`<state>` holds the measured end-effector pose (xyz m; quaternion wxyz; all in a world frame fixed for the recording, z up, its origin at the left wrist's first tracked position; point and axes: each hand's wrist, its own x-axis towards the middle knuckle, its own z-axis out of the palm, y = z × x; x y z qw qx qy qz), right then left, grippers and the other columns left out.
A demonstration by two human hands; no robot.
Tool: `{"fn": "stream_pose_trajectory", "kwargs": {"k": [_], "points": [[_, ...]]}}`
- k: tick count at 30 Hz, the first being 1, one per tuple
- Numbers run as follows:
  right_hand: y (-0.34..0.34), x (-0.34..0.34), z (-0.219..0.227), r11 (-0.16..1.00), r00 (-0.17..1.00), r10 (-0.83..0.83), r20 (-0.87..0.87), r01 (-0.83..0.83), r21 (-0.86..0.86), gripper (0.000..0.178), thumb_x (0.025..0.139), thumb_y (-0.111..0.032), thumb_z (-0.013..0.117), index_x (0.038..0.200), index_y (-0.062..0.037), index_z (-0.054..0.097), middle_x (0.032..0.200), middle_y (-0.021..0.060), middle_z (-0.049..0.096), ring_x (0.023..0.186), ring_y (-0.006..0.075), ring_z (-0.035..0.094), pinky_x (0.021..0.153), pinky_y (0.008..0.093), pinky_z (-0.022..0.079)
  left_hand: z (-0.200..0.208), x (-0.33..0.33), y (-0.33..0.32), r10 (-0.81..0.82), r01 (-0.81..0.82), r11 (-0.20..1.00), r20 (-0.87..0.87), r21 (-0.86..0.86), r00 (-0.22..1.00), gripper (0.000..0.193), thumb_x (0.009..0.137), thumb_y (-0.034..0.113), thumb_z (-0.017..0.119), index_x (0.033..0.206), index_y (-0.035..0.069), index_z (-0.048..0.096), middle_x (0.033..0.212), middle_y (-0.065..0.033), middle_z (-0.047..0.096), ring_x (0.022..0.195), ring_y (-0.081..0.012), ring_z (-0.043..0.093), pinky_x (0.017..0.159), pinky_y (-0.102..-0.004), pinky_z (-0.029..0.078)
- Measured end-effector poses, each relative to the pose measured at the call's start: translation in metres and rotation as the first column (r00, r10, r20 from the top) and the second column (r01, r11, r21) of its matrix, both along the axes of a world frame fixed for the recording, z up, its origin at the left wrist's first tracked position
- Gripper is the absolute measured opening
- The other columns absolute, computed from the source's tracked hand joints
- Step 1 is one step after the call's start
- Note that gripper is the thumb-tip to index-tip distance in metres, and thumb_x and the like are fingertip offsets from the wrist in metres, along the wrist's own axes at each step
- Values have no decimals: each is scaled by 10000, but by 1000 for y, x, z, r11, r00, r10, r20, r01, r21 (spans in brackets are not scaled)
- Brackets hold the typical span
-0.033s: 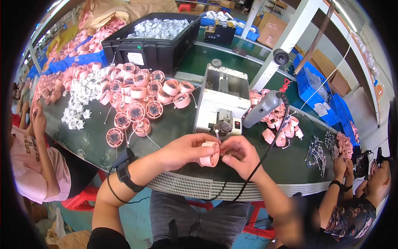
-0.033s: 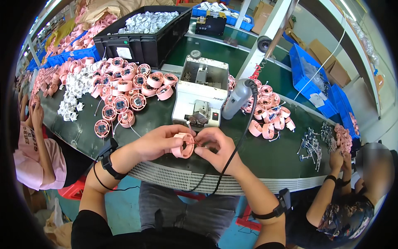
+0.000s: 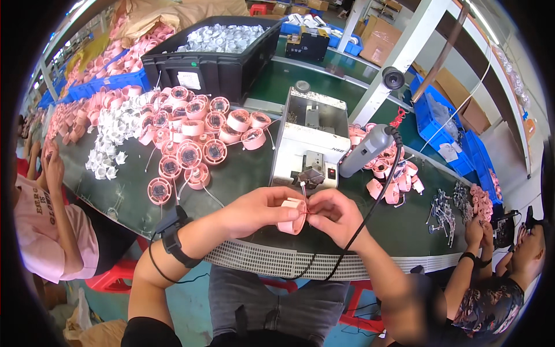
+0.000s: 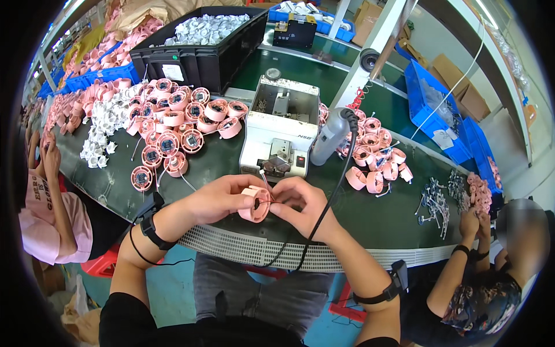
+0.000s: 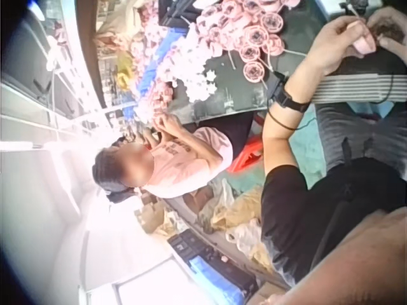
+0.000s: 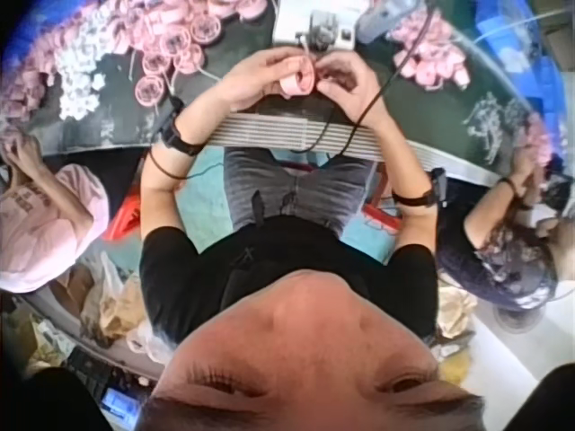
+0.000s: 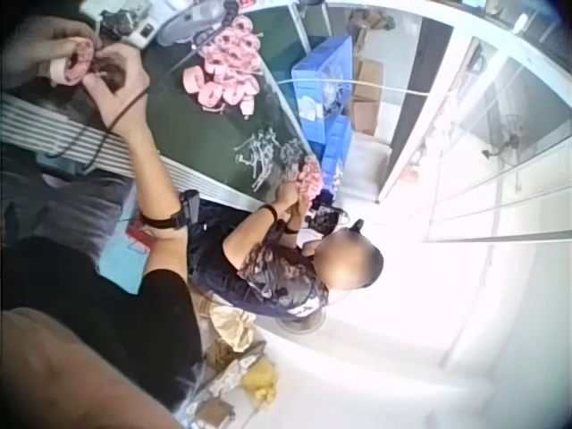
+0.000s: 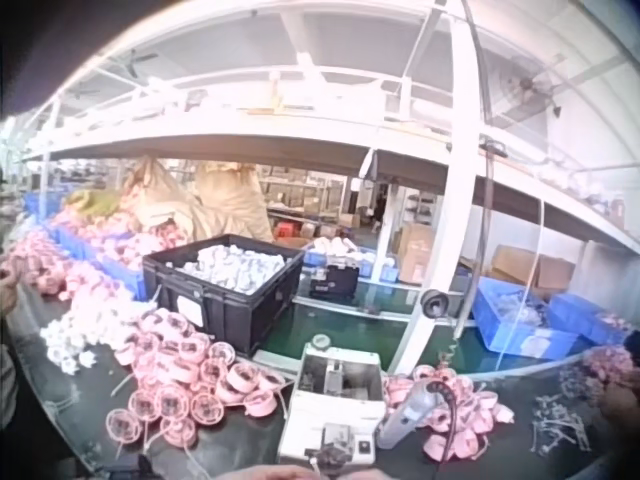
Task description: Connect wires to plastic electronic components using a handheld electric tool on an assembly line.
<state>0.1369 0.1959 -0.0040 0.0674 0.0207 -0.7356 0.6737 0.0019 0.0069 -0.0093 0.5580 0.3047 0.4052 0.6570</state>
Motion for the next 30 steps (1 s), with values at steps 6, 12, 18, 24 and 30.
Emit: {"fn": "stream_pose_trajectory", "kwargs": {"k": [6,12,18,24,30], "points": [[6,-10,-4,978,988,14,156,19,-207,249,846,-23,695,1042,-3,542,935,52,620,825,97,611,718,239,515,-6,-3,1,29,-27,998,-29,57,999,452,817,58,745,1219,25,542,1037,-41,618,986,-127,592,887,-290,481],[16,2,-7,910,934,224,279,-98,-402,208,919,-130,609,1054,29,610,881,47,643,782,103,606,744,252,508,-6,1,4,100,-12,968,-342,250,934,512,753,-33,766,1220,27,562,1190,-64,549,1106,-161,568,978,-328,470],[14,6,-11,861,908,354,226,-222,-457,160,931,-109,593,995,28,643,876,49,639,803,111,597,754,258,492,-5,-1,2,103,-8,975,-422,222,901,512,758,-16,769,1224,21,560,1220,-75,527,1141,-189,559,992,-356,474],[8,3,-17,955,995,29,-91,-55,-291,88,867,-53,644,826,19,617,822,55,573,724,137,541,677,267,437,-2,1,4,92,-92,996,4,1,996,378,999,231,504,1284,-16,476,1095,-96,598,944,-180,635,830,-344,564],[-7,5,-13,956,961,-105,-255,168,239,80,768,-23,704,772,3,627,799,76,583,662,141,551,574,274,434,-5,0,6,93,-79,995,241,-68,966,437,1030,335,409,1308,2,463,1134,-109,590,991,-214,642,790,-387,592]]}}
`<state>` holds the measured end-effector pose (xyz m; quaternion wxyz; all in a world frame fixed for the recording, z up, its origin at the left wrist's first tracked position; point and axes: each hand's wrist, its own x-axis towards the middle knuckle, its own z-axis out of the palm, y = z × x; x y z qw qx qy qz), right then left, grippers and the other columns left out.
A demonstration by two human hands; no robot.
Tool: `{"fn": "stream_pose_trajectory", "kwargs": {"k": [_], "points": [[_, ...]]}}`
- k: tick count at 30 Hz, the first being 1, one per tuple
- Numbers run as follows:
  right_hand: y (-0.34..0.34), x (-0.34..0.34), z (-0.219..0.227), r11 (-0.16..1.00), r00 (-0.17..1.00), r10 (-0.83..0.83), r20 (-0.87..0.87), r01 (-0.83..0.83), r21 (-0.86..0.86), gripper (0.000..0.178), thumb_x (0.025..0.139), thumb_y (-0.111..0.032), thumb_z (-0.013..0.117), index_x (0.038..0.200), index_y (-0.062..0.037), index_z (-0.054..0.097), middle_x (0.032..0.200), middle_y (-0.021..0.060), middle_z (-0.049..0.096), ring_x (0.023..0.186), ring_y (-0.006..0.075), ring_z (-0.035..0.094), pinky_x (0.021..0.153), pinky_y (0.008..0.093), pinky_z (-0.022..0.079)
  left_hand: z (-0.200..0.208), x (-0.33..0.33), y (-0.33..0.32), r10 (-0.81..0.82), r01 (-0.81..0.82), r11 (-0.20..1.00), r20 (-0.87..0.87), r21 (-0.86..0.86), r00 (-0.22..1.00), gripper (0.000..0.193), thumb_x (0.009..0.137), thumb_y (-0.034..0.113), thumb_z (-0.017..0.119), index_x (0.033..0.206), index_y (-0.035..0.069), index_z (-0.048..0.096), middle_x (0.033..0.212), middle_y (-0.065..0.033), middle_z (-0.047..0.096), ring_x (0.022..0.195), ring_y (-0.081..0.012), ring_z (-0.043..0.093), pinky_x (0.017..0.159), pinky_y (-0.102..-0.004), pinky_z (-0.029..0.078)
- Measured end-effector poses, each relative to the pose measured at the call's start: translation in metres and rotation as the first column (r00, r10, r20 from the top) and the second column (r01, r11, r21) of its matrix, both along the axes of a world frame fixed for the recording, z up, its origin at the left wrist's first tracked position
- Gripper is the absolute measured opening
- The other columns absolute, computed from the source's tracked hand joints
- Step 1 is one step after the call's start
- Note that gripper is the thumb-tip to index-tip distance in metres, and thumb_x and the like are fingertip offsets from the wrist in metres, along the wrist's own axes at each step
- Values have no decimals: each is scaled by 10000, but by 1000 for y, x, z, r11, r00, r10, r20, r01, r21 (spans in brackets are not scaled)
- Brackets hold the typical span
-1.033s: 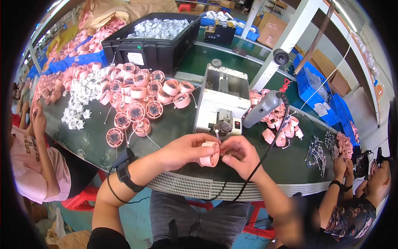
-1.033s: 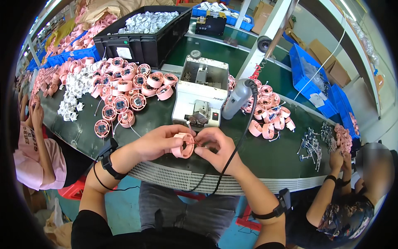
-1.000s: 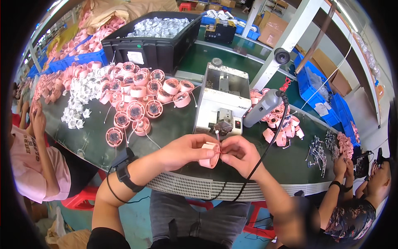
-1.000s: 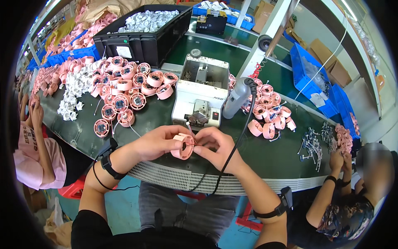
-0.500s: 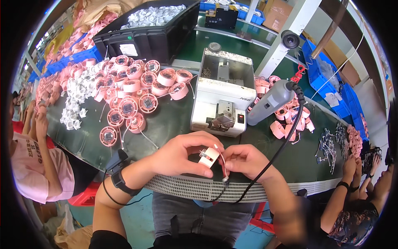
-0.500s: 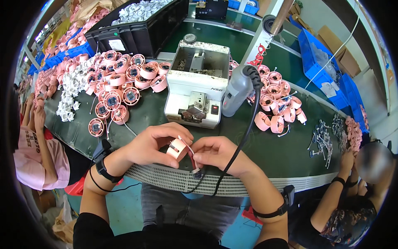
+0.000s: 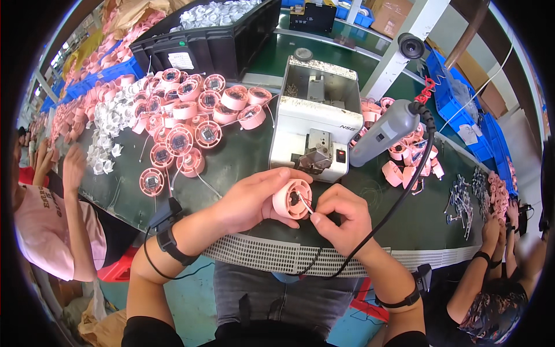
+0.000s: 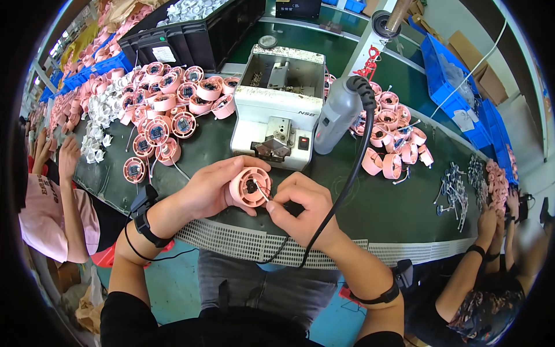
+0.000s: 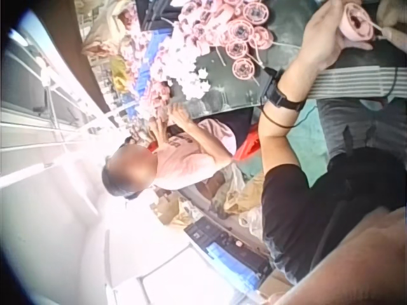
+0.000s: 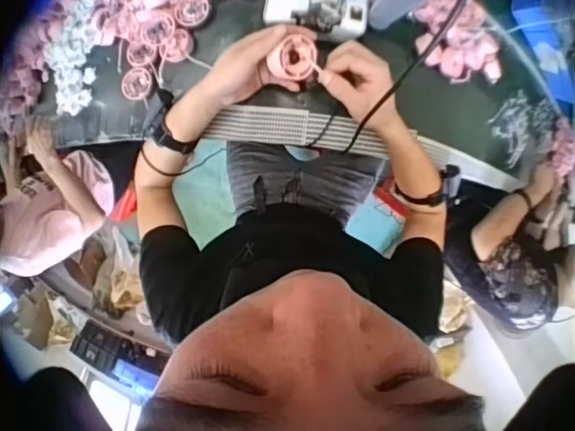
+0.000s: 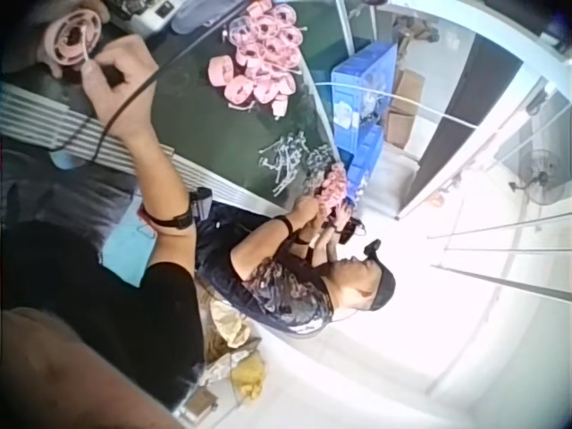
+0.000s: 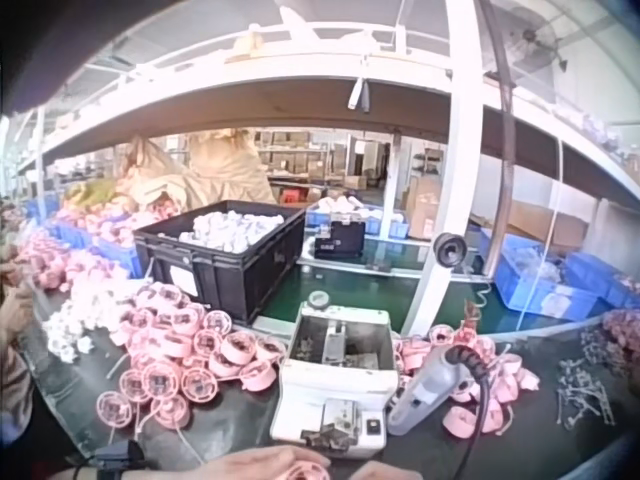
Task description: Connect wires to plastic electronic components using a handheld electric tool on an assembly line.
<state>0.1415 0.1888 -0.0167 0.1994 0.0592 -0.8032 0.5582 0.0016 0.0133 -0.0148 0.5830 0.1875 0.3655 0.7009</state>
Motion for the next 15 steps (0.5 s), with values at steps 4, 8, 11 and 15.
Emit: {"fn": "stream_pose_trajectory", "kwargs": {"k": [4,8,11,15], "points": [[-6,-2,2,992,998,-63,-27,66,112,99,798,-49,704,782,16,631,815,89,600,652,155,581,580,276,464,3,6,3,-9,6,999,-60,-47,998,432,1032,327,405,1307,0,469,1135,-105,587,994,-213,641,810,-395,589],[-13,-1,3,986,981,-149,121,157,-54,96,827,-56,699,844,14,636,870,92,592,665,142,591,602,248,473,-1,9,4,-37,34,998,-53,-53,998,417,1026,292,436,1310,-9,487,1123,-95,602,996,-191,633,856,-364,569],[-13,1,4,946,950,-198,240,249,-206,117,818,-52,711,890,6,638,894,93,574,676,134,596,600,241,485,-2,10,4,-2,-1,999,-78,-39,997,381,1017,238,474,1288,-25,521,1109,-89,617,969,-163,629,873,-310,542],[-8,1,17,844,905,-276,-323,389,368,170,765,-17,757,895,-21,648,927,99,575,729,138,634,569,245,504,-1,11,2,223,-211,974,-205,78,953,344,1021,200,468,1251,-43,548,1123,-103,616,966,-161,621,849,-305,520]]}}
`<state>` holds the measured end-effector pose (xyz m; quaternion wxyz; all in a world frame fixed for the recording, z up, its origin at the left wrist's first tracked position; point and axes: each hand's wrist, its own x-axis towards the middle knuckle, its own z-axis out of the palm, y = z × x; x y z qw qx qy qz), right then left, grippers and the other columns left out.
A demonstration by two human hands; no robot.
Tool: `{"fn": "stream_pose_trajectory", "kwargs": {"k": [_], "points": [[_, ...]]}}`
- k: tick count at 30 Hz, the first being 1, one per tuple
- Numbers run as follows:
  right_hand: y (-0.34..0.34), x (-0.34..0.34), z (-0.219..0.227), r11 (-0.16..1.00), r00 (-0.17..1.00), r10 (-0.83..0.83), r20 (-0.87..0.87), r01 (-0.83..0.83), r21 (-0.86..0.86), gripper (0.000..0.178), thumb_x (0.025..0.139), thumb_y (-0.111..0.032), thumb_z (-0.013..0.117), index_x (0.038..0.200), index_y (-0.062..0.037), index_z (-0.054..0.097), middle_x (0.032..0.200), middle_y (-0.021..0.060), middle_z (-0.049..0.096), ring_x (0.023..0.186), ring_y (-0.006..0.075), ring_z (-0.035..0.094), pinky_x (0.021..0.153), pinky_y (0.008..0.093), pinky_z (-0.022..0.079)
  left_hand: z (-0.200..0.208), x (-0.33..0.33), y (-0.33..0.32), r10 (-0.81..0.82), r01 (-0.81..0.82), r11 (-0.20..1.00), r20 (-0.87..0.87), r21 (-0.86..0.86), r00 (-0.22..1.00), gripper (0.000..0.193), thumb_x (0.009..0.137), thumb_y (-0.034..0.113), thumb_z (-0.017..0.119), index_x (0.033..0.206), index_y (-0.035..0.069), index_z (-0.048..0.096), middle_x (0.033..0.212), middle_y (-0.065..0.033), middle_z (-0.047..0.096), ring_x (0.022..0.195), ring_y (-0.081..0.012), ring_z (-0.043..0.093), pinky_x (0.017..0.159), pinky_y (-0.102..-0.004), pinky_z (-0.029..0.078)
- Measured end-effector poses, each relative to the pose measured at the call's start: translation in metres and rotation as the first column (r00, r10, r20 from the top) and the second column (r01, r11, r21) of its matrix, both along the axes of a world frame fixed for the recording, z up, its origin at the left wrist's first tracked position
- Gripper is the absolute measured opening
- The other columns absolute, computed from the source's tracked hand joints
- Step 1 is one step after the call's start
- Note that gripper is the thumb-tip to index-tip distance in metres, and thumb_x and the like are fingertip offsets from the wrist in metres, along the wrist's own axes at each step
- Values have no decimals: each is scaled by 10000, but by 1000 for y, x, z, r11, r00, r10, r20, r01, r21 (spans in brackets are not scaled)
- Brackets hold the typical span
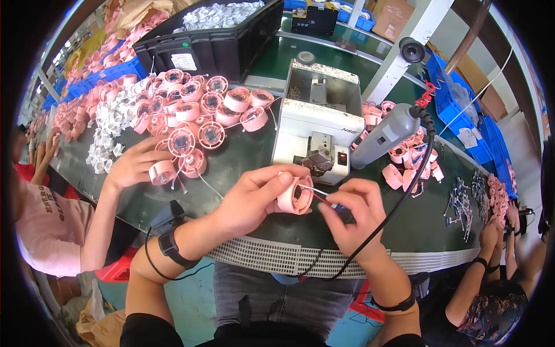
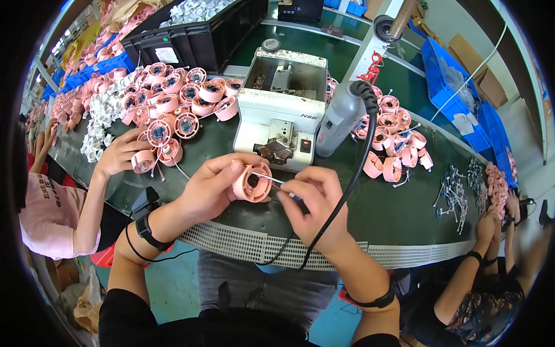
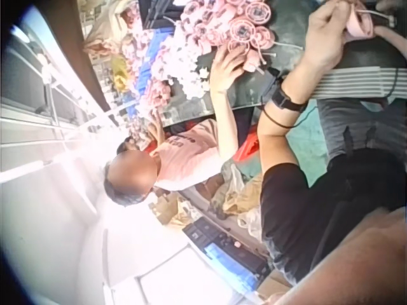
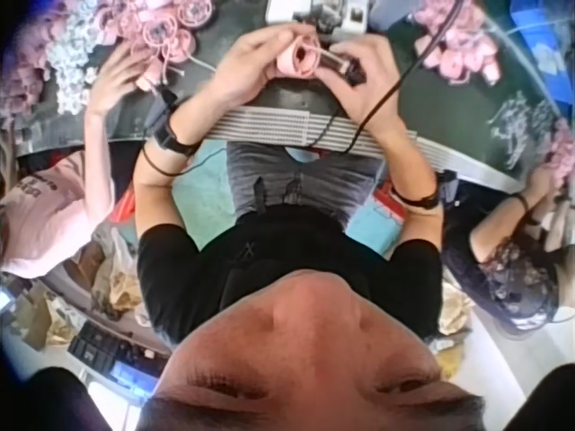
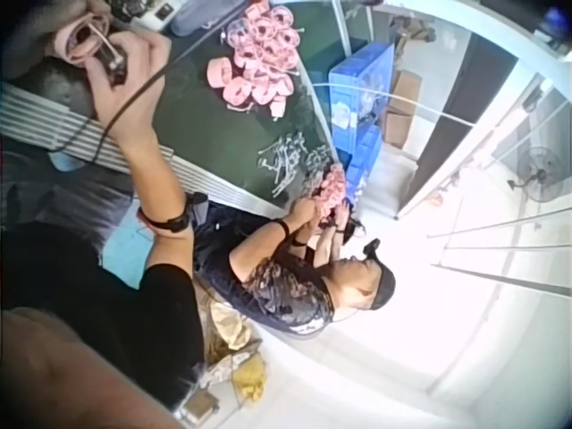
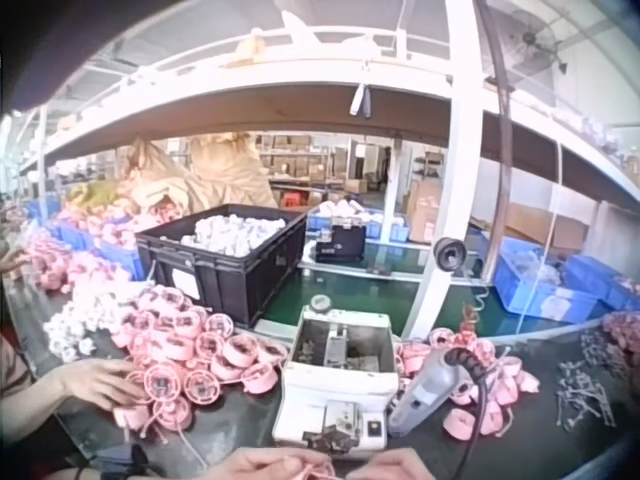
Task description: Connect wires to plastic electronic components using a handheld electric tool on an assembly line.
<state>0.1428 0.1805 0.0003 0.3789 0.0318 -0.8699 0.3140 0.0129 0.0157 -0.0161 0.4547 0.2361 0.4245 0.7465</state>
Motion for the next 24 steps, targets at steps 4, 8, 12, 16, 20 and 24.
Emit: {"fn": "stream_pose_trajectory", "kwargs": {"k": [4,8,12,16,20,24], "points": [[1,15,-5,933,986,126,109,-81,-350,194,769,9,750,933,14,647,820,114,647,626,141,643,508,225,491,1,6,-1,44,-40,988,-23,149,999,301,1013,147,474,1233,-39,558,1174,-117,594,1013,-188,606,897,-335,499],[6,9,-6,397,897,437,63,-130,-908,173,908,-27,619,1073,27,627,809,91,667,594,117,625,517,221,507,-8,9,3,76,-20,963,-199,270,977,289,994,93,485,1254,-21,543,1248,-108,552,1074,-178,570,927,-330,468],[-10,1,-4,502,915,402,35,-189,-844,170,944,-10,546,1082,44,629,869,81,644,662,139,649,613,239,554,-17,7,3,2,71,966,-281,250,960,377,997,159,485,1340,7,450,1421,-150,415,1268,-235,466,1025,-380,406],[-8,4,-6,627,924,367,106,-161,-762,182,893,24,616,1073,38,642,897,86,652,742,147,668,647,244,559,-7,15,0,-117,146,974,-170,171,978,443,1005,180,469,1401,6,373,1415,-129,422,1198,-175,481,958,-325,418],[-9,2,-13,756,957,279,77,-169,-633,150,828,12,704,973,30,673,891,107,681,750,149,671,650,255,551,-4,17,1,-148,181,971,-203,155,968,487,1018,190,415,1454,11,293,1411,-99,410,1084,-119,478,896,-280,408],[-7,1,-11,926,983,184,18,-168,-339,132,782,-7,755,895,9,686,943,117,671,810,172,663,713,274,548,1,23,3,-162,181,972,-130,151,978,530,1021,174,412,1496,53,211,1433,-84,368,1165,-121,444,942,-283,398]]}}
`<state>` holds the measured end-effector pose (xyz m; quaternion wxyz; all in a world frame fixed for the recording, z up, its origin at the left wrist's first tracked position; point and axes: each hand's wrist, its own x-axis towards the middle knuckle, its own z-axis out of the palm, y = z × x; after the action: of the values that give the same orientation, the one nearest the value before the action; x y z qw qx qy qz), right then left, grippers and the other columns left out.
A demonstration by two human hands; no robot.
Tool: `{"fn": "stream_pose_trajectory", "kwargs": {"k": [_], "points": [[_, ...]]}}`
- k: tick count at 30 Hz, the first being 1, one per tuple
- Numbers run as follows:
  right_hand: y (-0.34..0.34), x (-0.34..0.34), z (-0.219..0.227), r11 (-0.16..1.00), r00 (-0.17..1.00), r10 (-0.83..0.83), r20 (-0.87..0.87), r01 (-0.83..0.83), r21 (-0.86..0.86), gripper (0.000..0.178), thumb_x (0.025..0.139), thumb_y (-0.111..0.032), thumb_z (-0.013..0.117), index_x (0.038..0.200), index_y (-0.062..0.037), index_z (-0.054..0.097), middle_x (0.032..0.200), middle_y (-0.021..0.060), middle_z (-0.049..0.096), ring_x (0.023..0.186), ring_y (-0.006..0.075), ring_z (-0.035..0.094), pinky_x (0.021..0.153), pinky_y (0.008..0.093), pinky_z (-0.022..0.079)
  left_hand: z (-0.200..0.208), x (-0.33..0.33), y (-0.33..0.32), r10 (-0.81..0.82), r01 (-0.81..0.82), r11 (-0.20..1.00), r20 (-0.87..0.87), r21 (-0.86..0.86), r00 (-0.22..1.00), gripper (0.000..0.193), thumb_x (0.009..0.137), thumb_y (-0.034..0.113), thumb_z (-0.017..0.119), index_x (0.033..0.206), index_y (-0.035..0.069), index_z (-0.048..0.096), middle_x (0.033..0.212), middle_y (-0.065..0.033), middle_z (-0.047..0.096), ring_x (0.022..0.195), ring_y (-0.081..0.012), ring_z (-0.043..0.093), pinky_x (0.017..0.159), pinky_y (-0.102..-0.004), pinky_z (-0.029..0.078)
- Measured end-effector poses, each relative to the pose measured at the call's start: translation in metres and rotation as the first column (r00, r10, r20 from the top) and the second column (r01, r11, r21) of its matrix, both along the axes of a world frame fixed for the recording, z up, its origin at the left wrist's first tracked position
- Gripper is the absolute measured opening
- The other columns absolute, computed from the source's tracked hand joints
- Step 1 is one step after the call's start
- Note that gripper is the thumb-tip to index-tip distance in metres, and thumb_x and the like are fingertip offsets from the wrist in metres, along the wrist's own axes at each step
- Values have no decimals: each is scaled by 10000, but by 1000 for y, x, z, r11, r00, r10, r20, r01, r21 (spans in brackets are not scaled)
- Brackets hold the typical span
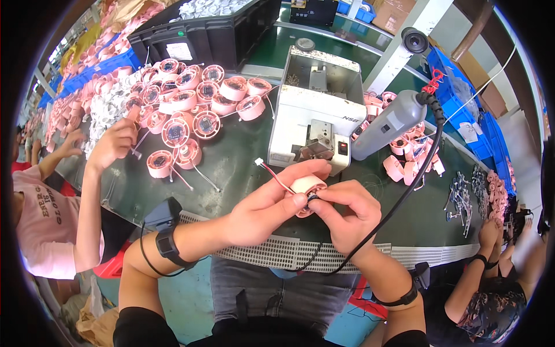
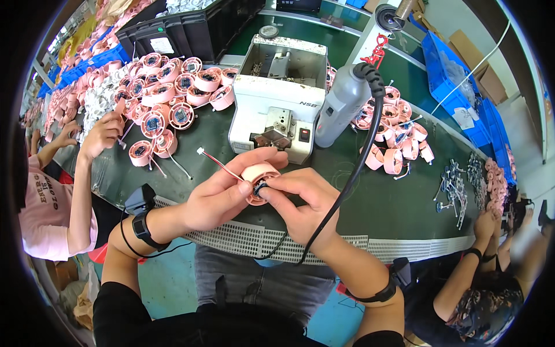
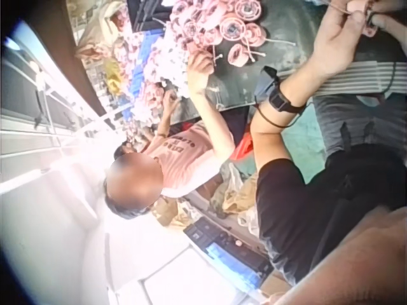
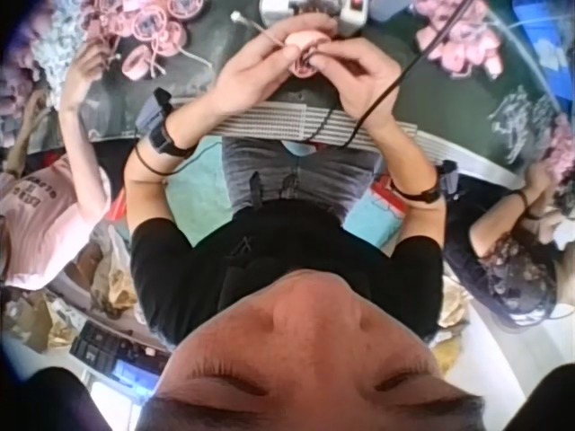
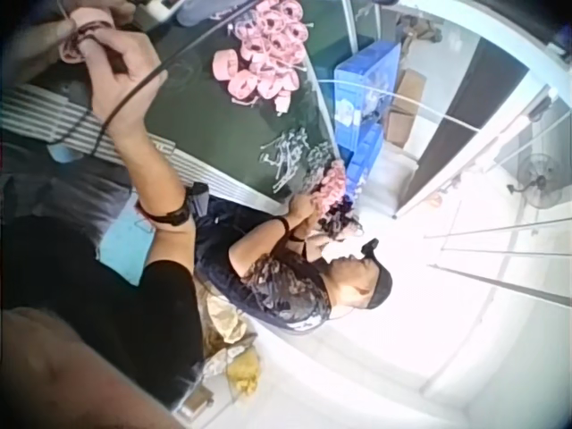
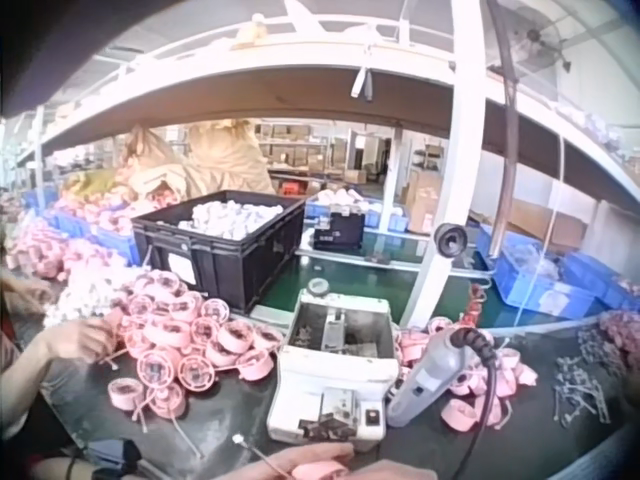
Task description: Connect wires to plastic electronic components using a handheld electric tool on an assembly line.
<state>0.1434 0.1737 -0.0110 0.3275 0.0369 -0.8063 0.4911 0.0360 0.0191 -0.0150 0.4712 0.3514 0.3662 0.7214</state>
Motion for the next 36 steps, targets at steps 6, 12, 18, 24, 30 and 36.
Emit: {"fn": "stream_pose_trajectory", "kwargs": {"k": [6,12,18,24,30,36], "points": [[-13,-6,3,780,996,83,-37,-88,-619,222,803,3,737,976,4,598,1054,121,619,932,170,642,781,292,547,5,9,4,15,-11,999,-98,47,995,646,1011,156,435,1527,98,51,1494,-85,258,1274,-158,374,1049,-335,325],[11,3,4,919,977,28,210,57,-390,164,854,12,673,978,25,567,976,105,626,869,151,646,745,272,543,13,17,17,156,-209,940,-206,-269,966,454,968,70,534,1396,23,389,1149,-60,583,1047,-129,592,847,-287,548],[39,-31,11,810,796,-562,-223,585,47,515,790,-113,759,1198,17,473,927,70,580,768,167,570,733,296,469,-6,-9,8,43,-97,893,-131,-439,990,348,968,111,537,1285,-15,464,1050,-66,603,913,-142,634,770,-314,593],[35,-34,32,910,902,-410,-137,394,-127,537,877,-112,607,1318,55,351,830,86,588,739,174,577,771,353,488,-17,-14,15,-22,16,869,-5,-495,1000,336,1003,171,468,1285,-10,457,1030,-93,605,852,-170,654,747,-324,597],[4,-61,83,941,929,-171,-329,54,-335,496,946,-119,431,1402,8,279,642,71,472,510,158,469,482,327,454,-14,-13,14,7,-18,851,-23,-524,1000,385,1016,183,438,1340,-24,412,1058,-109,605,838,-190,668,755,-320,594],[-13,-91,75,930,931,-186,-315,64,-361,333,949,-126,489,1237,13,398,571,52,448,444,145,449,424,313,414,-11,-12,14,39,-47,835,-27,-549,999,359,1012,159,440,1318,-28,433,1050,-112,605,824,-199,668,750,-320,595]]}}
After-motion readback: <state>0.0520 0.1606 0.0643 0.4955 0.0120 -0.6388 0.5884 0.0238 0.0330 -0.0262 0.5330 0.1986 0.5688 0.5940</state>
